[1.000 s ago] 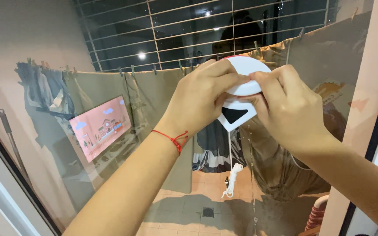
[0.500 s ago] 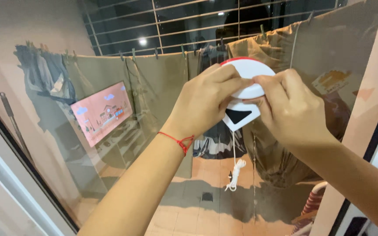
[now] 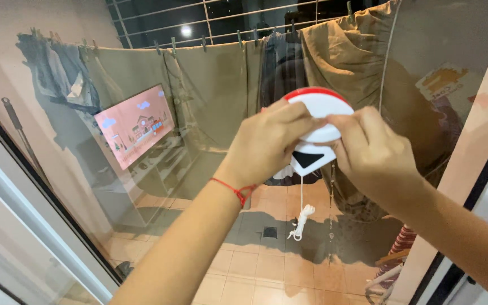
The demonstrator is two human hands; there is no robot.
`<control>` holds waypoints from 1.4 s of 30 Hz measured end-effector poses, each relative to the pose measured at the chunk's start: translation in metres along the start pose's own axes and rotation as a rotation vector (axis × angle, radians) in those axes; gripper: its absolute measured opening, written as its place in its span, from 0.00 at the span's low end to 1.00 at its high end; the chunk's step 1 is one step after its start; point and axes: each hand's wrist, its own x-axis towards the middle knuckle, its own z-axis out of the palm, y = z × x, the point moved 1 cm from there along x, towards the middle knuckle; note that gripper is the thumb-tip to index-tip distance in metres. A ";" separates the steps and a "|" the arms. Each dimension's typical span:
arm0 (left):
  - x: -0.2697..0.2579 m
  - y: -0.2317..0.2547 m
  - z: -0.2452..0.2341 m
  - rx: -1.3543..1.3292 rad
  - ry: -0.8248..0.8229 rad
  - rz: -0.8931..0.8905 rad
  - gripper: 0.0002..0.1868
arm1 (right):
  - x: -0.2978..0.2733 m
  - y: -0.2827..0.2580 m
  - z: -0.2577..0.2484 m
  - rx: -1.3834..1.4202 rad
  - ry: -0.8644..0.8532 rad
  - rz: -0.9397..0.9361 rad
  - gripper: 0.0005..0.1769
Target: The person uses a handheld magnetic window cleaner to wipe the exterior surface of a sliding glass door. They repeatedly move the tool up and down along the glass, covering different sections of the window.
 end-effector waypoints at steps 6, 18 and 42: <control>-0.019 0.011 0.015 0.020 0.007 -0.054 0.27 | -0.023 -0.010 0.015 -0.225 0.049 0.011 0.06; -0.030 0.022 0.025 0.045 0.070 -0.094 0.26 | -0.038 -0.017 0.020 -0.187 0.015 0.062 0.14; -0.090 0.075 0.052 -0.077 0.141 -1.100 0.26 | -0.080 -0.062 -0.014 0.388 -0.428 0.943 0.29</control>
